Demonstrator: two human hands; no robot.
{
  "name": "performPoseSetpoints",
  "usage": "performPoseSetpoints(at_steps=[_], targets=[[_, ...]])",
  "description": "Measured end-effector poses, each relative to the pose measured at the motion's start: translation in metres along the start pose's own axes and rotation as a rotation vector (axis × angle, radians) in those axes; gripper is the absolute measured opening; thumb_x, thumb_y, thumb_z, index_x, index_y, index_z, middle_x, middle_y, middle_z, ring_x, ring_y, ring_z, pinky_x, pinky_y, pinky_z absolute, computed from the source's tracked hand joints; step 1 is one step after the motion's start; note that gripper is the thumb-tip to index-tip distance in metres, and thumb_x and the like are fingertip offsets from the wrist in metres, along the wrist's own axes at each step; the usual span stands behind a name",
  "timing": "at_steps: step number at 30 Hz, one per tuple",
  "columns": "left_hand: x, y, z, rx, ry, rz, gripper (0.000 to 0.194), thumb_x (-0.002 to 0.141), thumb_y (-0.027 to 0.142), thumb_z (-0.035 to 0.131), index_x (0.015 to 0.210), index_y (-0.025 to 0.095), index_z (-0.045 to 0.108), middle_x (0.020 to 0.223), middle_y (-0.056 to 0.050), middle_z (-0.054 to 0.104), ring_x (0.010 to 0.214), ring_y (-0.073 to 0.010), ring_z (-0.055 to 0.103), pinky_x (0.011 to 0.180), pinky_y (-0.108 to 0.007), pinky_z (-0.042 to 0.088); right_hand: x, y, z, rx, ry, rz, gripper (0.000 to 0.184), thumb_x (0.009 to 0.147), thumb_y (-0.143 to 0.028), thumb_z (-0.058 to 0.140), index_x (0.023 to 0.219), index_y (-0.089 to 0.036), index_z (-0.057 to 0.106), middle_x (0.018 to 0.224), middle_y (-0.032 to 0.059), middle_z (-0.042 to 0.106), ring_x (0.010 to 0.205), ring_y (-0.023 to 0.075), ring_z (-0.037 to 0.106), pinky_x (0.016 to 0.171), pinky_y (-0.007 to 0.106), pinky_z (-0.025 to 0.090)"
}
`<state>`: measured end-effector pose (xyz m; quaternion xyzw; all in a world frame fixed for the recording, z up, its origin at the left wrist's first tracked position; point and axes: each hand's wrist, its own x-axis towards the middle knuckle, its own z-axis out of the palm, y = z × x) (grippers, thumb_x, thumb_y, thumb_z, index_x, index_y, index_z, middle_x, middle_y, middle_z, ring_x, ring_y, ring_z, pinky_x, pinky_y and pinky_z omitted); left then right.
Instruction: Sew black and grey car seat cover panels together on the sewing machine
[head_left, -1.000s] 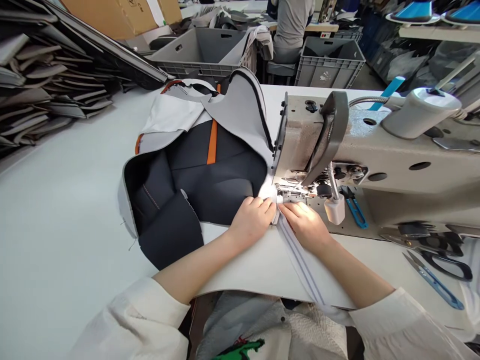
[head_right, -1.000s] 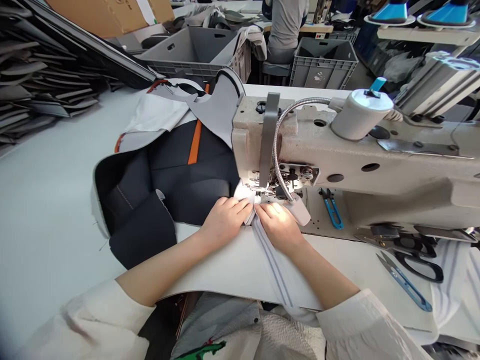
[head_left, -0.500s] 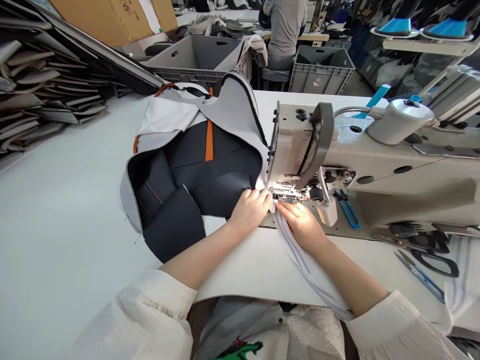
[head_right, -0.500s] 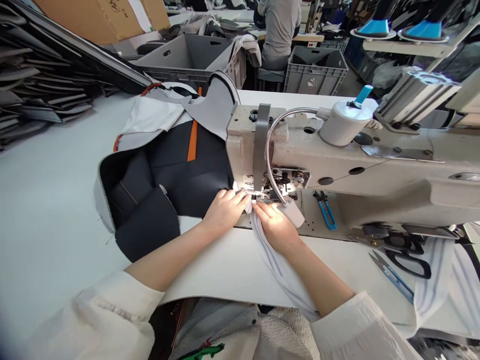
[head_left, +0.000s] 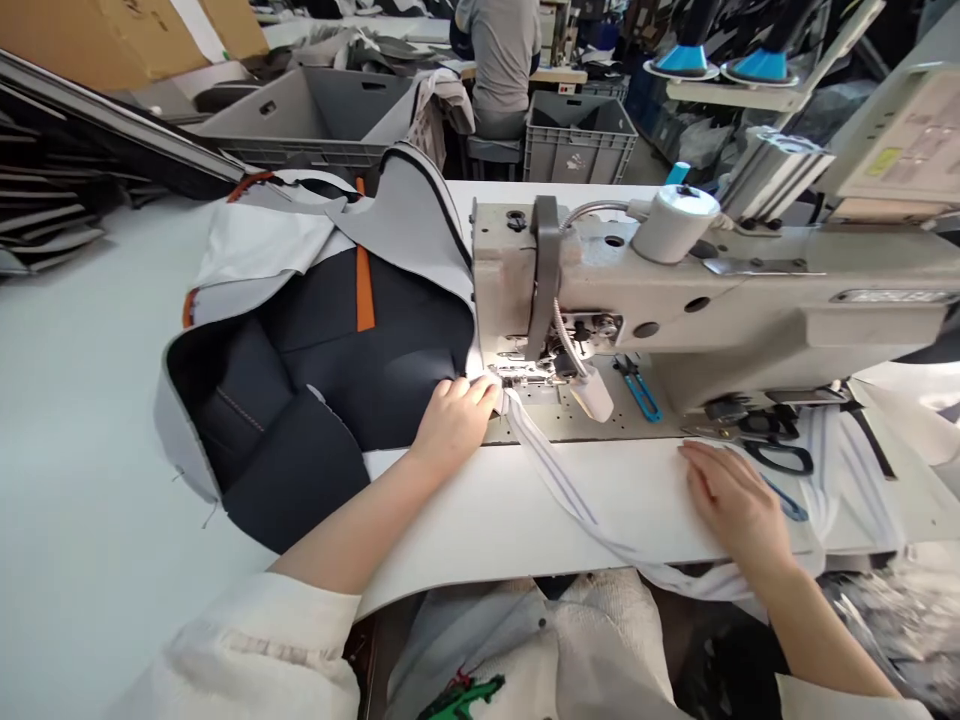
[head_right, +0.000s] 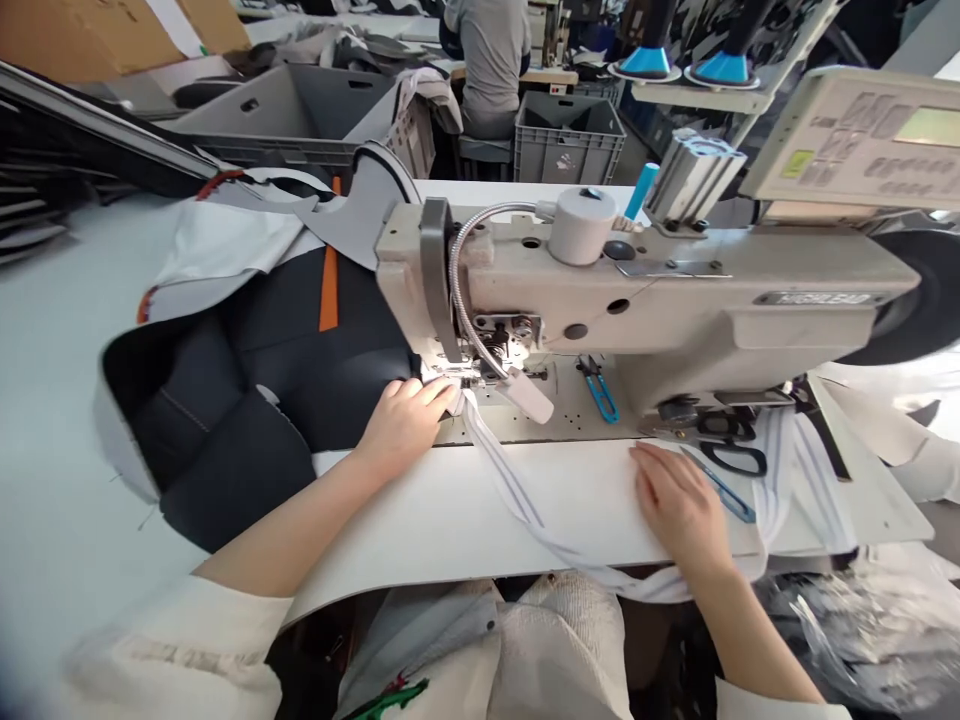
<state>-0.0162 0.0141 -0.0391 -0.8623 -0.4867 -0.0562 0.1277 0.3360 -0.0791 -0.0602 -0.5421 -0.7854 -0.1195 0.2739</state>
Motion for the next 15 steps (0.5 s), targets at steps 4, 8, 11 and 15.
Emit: performPoseSetpoints(at_steps=[4, 8, 11, 15], targets=[[0.0, 0.0, 0.0, -0.004, 0.007, -0.009, 0.04, 0.08, 0.011, 0.045, 0.118, 0.016, 0.054, 0.12, -0.007, 0.059, 0.084, -0.0252, 0.051, 0.07, -0.039, 0.035, -0.035, 0.033, -0.026, -0.162, 0.059, 0.268, 0.019, 0.087, -0.02, 0.047, 0.098, -0.02, 0.062, 0.107, 0.0083, 0.063, 0.095, 0.0234, 0.059, 0.086, 0.036, 0.047], [-0.001, 0.0, 0.001, -0.019, 0.027, -0.016, 0.043, 0.078, 0.011, 0.046, 0.12, 0.018, 0.053, 0.125, -0.004, 0.057, 0.086, -0.0257, 0.051, 0.072, -0.039, 0.034, -0.053, 0.043, -0.033, -0.177, -0.17, 0.315, 0.034, 0.09, -0.031, 0.042, 0.118, -0.019, 0.055, 0.109, 0.0105, 0.06, 0.102, 0.0272, 0.055, 0.085, 0.04, 0.047], [0.002, 0.002, 0.002, -0.035, 0.035, -0.032, 0.042, 0.077, 0.011, 0.047, 0.118, 0.019, 0.055, 0.124, -0.003, 0.058, 0.087, -0.0256, 0.051, 0.073, -0.039, 0.034, -0.046, 0.038, -0.03, -0.141, -0.275, 0.299, 0.038, 0.088, -0.029, 0.041, 0.122, -0.019, 0.053, 0.098, 0.0093, 0.06, 0.094, 0.0251, 0.056, 0.081, 0.037, 0.048], [0.003, 0.008, 0.001, -0.015, 0.018, -0.067, 0.039, 0.079, 0.01, 0.045, 0.116, 0.02, 0.055, 0.121, -0.003, 0.059, 0.087, -0.0251, 0.05, 0.072, -0.039, 0.034, -0.023, 0.015, -0.018, -0.08, -0.466, 0.302, 0.039, 0.084, -0.026, 0.04, 0.119, -0.017, 0.054, 0.089, 0.0072, 0.058, 0.075, 0.0213, 0.059, 0.063, 0.033, 0.05]])
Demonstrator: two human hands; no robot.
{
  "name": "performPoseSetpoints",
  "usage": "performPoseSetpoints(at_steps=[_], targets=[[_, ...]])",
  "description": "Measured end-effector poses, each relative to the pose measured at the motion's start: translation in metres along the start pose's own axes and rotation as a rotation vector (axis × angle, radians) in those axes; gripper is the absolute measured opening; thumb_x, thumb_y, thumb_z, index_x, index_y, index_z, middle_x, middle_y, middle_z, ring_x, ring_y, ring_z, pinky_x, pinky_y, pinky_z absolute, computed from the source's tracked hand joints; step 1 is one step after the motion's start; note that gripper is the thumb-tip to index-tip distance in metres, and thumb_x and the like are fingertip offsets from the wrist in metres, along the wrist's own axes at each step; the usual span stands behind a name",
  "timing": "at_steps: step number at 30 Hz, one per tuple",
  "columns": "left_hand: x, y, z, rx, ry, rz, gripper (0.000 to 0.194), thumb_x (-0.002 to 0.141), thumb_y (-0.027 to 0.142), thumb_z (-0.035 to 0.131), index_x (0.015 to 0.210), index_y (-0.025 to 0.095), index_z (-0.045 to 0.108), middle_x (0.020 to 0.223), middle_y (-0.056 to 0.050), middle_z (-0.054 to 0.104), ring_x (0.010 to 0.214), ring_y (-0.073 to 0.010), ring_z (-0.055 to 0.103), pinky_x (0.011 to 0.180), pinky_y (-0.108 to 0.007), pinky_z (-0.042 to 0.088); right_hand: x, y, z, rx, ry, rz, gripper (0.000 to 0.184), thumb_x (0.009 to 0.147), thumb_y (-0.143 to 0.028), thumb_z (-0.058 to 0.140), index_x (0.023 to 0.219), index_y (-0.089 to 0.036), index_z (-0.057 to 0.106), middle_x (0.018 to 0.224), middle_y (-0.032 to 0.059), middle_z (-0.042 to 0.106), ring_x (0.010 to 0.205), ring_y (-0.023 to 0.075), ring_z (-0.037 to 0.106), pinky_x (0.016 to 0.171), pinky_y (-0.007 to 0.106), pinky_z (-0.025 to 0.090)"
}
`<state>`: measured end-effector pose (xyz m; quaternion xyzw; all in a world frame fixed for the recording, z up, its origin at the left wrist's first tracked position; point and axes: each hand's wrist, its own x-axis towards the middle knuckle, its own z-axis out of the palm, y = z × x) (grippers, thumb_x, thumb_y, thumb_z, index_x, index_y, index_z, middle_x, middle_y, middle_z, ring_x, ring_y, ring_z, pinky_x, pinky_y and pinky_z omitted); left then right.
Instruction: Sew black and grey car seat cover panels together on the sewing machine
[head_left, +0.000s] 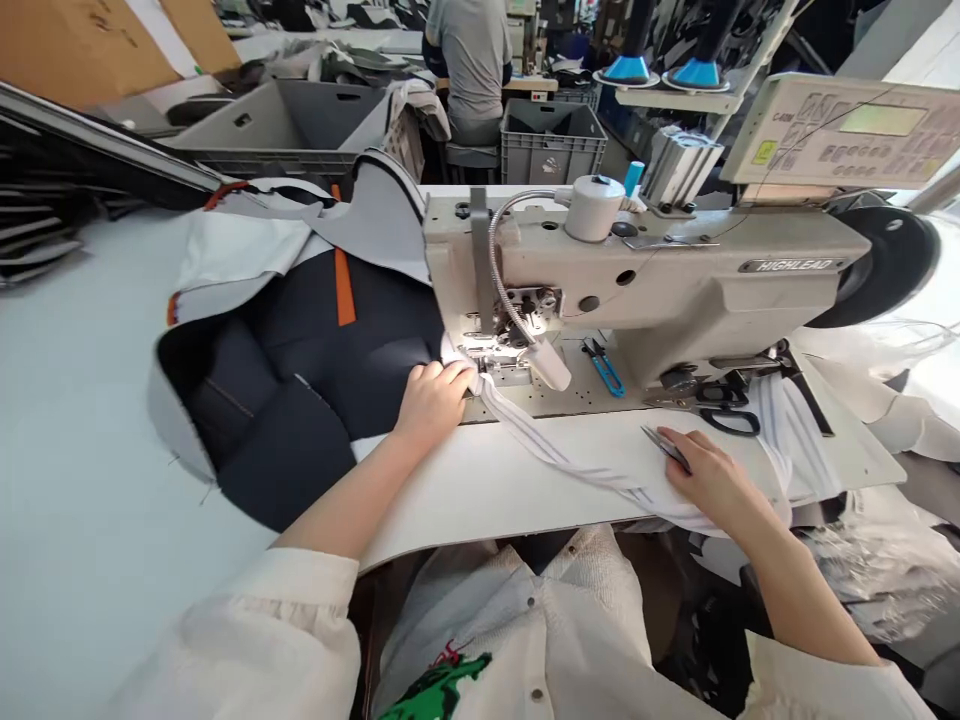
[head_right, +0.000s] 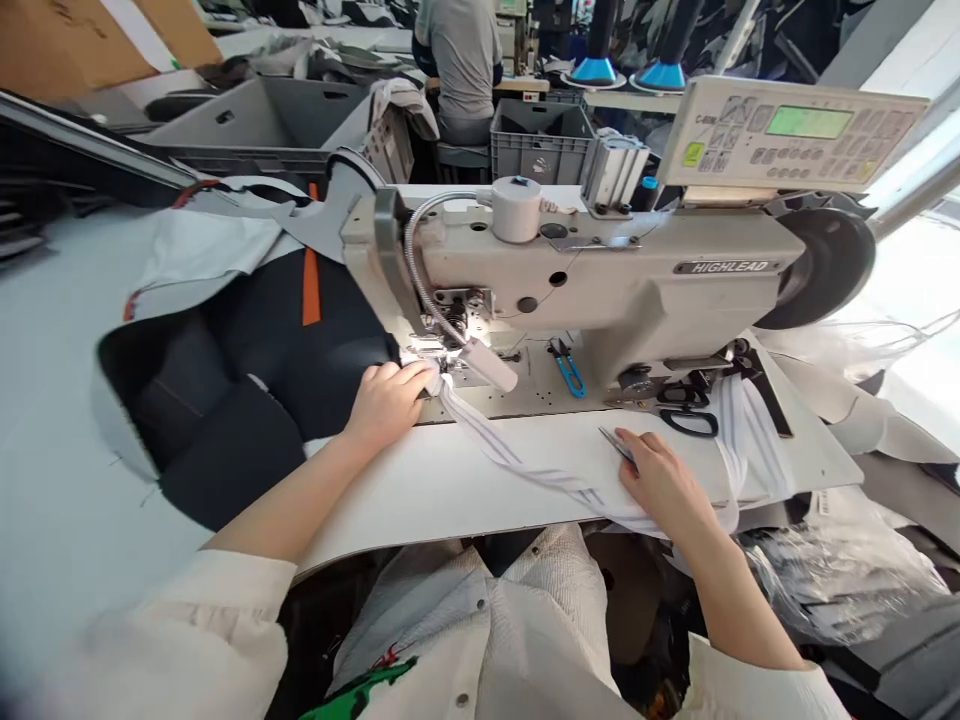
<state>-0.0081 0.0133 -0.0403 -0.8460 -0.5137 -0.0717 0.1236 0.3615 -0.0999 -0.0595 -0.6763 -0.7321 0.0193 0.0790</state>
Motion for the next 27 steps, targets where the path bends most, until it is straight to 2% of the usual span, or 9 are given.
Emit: performPoseSetpoints(at_steps=[5, 7, 9, 12, 15, 19, 22, 25, 27], targets=[[-0.039, 0.003, -0.02, 0.033, -0.12, -0.021, 0.037, 0.086, 0.009, 0.035, 0.114, 0.02, 0.056, 0.119, -0.005, 0.059, 0.084, -0.023, 0.051, 0.07, -0.038, 0.035, 0.007, -0.042, 0.009, 0.176, 0.052, -0.258, 0.03, 0.092, -0.031, 0.035, 0.106, -0.018, 0.058, 0.093, 0.0088, 0.059, 0.088, 0.0218, 0.059, 0.077, 0.034, 0.049], [-0.06, 0.007, -0.037, 0.014, -0.219, 0.013, 0.033, 0.085, 0.018, 0.043, 0.116, 0.016, 0.056, 0.122, -0.009, 0.057, 0.087, -0.0241, 0.052, 0.071, -0.038, 0.037, 0.01, -0.053, 0.011, 0.297, 0.04, -0.333, 0.026, 0.093, -0.031, 0.036, 0.105, -0.02, 0.057, 0.097, 0.0072, 0.061, 0.09, 0.0198, 0.06, 0.078, 0.031, 0.049], [-0.071, 0.012, -0.054, -0.019, -0.351, 0.022, 0.039, 0.079, 0.029, 0.055, 0.114, 0.011, 0.056, 0.114, -0.014, 0.059, 0.089, -0.0268, 0.054, 0.07, -0.038, 0.04, 0.018, -0.064, 0.01, 0.375, -0.001, -0.374, 0.023, 0.092, -0.031, 0.039, 0.105, -0.022, 0.057, 0.099, 0.0048, 0.063, 0.089, 0.0184, 0.061, 0.076, 0.029, 0.05], [-0.062, 0.015, -0.061, -0.109, -0.452, 0.051, 0.039, 0.072, 0.029, 0.063, 0.107, 0.013, 0.06, 0.095, -0.013, 0.062, 0.085, -0.027, 0.057, 0.067, -0.035, 0.042, 0.038, -0.088, 0.009, 0.434, -0.047, -0.444, 0.024, 0.092, -0.028, 0.039, 0.106, -0.024, 0.057, 0.102, 0.0027, 0.064, 0.09, 0.0171, 0.062, 0.077, 0.028, 0.05], [-0.04, 0.003, -0.043, -0.367, -0.345, 0.166, 0.014, 0.076, 0.02, 0.058, 0.087, 0.017, 0.065, 0.092, -0.007, 0.061, 0.088, -0.0223, 0.056, 0.075, -0.034, 0.043, 0.055, -0.12, 0.012, 0.378, -0.035, -0.494, 0.03, 0.092, -0.022, 0.034, 0.11, -0.024, 0.058, 0.096, 0.0031, 0.064, 0.084, 0.016, 0.062, 0.069, 0.026, 0.049], [-0.027, -0.023, -0.017, -0.913, -0.143, -0.008, 0.008, 0.077, 0.019, 0.056, 0.078, 0.018, 0.064, 0.107, -0.004, 0.059, 0.098, -0.0162, 0.056, 0.088, -0.029, 0.043, 0.063, -0.157, 0.016, 0.166, -0.082, -0.463, 0.034, 0.095, -0.027, 0.03, 0.118, -0.025, 0.055, 0.083, 0.0028, 0.059, 0.066, 0.0152, 0.058, 0.052, 0.026, 0.04], [-0.032, -0.037, -0.015, -1.093, -0.2, 0.025, 0.008, 0.076, 0.026, 0.062, 0.077, 0.018, 0.064, 0.123, -0.005, 0.052, 0.113, -0.0191, 0.05, 0.097, -0.032, 0.039, 0.064, -0.177, 0.015, 0.107, -0.177, -0.433, 0.033, 0.095, -0.036, 0.032, 0.119, -0.024, 0.052, 0.088, 0.0034, 0.058, 0.067, 0.0163, 0.057, 0.052, 0.027, 0.037], [-0.036, -0.041, -0.02, -1.073, -0.26, 0.149, 0.009, 0.074, 0.028, 0.065, 0.075, 0.019, 0.066, 0.131, -0.006, 0.048, 0.125, -0.0239, 0.039, 0.104, -0.038, 0.031, 0.066, -0.192, 0.011, 0.168, -0.267, -0.472, 0.028, 0.094, -0.032, 0.033, 0.112, -0.023, 0.051, 0.091, 0.0041, 0.058, 0.072, 0.0172, 0.057, 0.056, 0.027, 0.037], [-0.036, -0.041, -0.021, -1.106, -0.263, 0.162, 0.007, 0.075, 0.027, 0.065, 0.075, 0.02, 0.067, 0.132, -0.006, 0.048, 0.127, -0.0242, 0.036, 0.105, -0.039, 0.03, 0.068, -0.198, 0.009, 0.24, -0.321, -0.478, 0.024, 0.092, -0.029, 0.033, 0.105, -0.022, 0.052, 0.089, 0.0039, 0.057, 0.072, 0.0171, 0.056, 0.057, 0.027, 0.037]])
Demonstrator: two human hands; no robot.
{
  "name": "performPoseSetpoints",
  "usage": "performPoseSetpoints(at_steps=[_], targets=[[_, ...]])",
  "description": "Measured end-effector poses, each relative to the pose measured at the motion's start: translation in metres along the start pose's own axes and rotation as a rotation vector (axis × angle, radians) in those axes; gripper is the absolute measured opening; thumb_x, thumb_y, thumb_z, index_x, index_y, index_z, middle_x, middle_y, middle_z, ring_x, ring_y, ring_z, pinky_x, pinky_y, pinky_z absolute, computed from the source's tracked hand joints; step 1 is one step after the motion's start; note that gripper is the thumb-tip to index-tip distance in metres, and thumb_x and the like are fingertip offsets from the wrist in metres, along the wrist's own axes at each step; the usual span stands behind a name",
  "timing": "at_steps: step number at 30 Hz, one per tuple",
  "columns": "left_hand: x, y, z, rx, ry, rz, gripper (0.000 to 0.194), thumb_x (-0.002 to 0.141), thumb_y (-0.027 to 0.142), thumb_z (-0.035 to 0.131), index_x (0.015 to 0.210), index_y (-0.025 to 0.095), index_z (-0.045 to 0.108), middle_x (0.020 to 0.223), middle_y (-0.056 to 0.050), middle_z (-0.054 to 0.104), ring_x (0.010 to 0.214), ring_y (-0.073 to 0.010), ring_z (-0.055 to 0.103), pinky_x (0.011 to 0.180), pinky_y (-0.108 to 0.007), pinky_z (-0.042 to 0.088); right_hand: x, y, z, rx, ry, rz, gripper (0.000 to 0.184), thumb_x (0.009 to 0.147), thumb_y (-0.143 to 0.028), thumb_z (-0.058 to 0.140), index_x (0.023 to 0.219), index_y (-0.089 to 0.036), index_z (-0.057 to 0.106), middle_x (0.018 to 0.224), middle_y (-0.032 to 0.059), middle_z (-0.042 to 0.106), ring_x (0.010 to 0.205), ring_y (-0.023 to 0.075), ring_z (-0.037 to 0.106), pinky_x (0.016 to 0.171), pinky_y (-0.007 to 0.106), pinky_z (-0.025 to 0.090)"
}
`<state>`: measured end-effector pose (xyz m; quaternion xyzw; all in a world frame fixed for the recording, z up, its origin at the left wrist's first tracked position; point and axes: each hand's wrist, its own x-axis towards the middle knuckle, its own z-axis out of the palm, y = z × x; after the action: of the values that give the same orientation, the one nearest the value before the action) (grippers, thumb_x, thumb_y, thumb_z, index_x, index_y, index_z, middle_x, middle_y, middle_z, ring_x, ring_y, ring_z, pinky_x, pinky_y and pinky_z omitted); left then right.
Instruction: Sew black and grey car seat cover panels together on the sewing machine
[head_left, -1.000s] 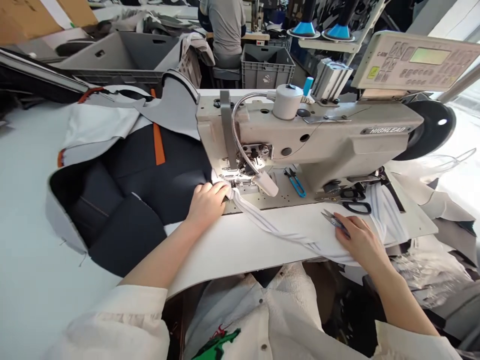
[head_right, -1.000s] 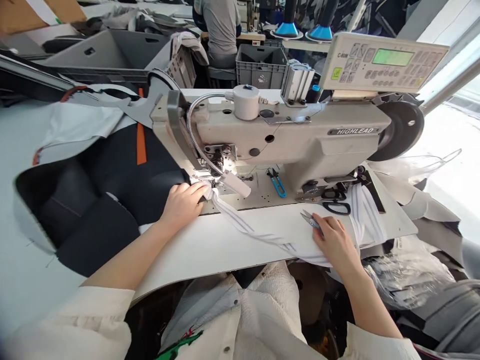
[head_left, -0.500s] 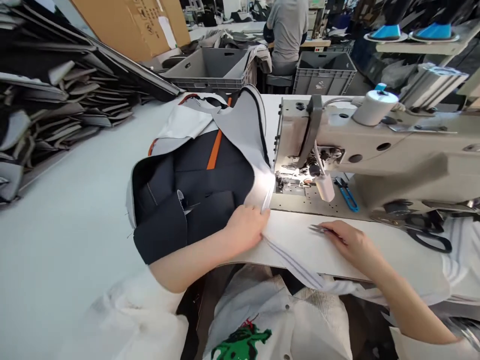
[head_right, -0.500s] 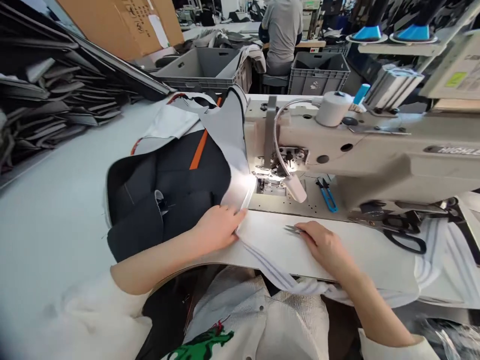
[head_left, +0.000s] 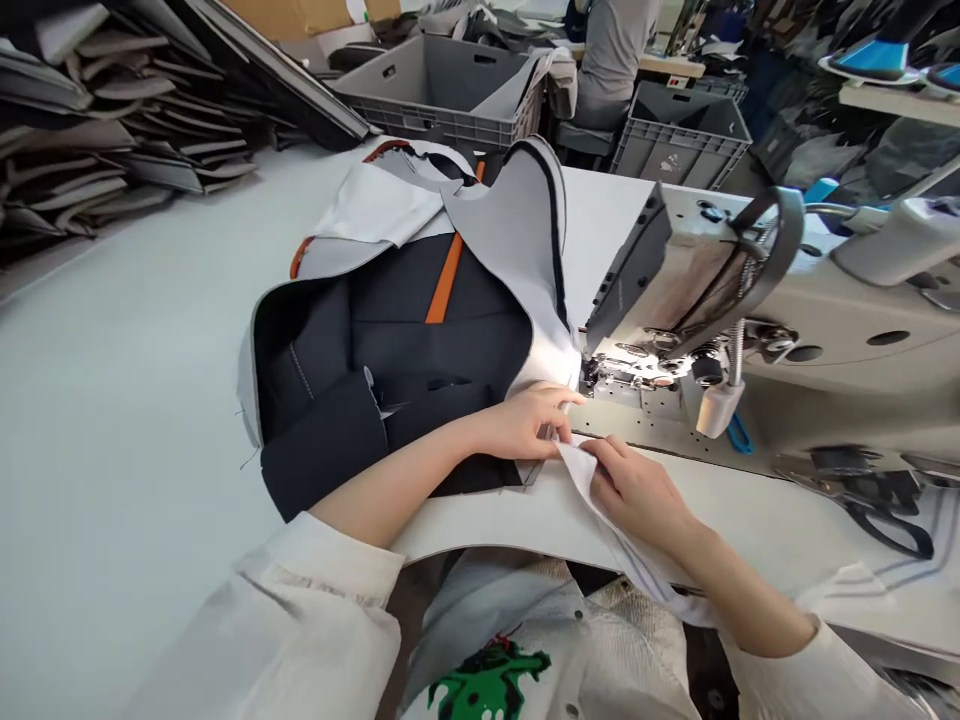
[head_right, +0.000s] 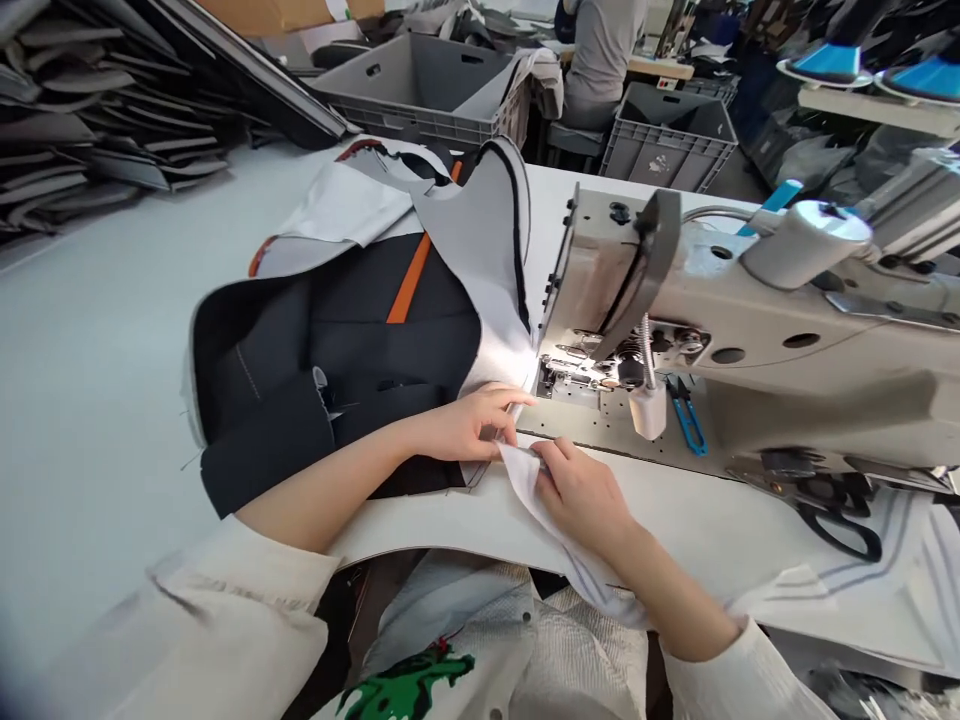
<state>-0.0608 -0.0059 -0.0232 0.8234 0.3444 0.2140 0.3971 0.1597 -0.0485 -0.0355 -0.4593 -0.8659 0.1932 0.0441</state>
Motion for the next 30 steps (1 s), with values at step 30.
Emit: performPoseSetpoints(at_steps=[30], targets=[[0.007, -0.005, 0.012, -0.324, 0.238, -0.125, 0.007, 0.07, 0.022, 0.065, 0.069, 0.017, 0.068, 0.123, -0.008, 0.056, 0.114, -0.0214, 0.052, 0.101, -0.033, 0.036, 0.006, -0.016, -0.004, 0.232, -0.139, 0.191, 0.025, 0.091, -0.04, 0.031, 0.086, -0.023, 0.049, 0.07, 0.0007, 0.06, 0.062, 0.0189, 0.056, 0.055, 0.026, 0.035]])
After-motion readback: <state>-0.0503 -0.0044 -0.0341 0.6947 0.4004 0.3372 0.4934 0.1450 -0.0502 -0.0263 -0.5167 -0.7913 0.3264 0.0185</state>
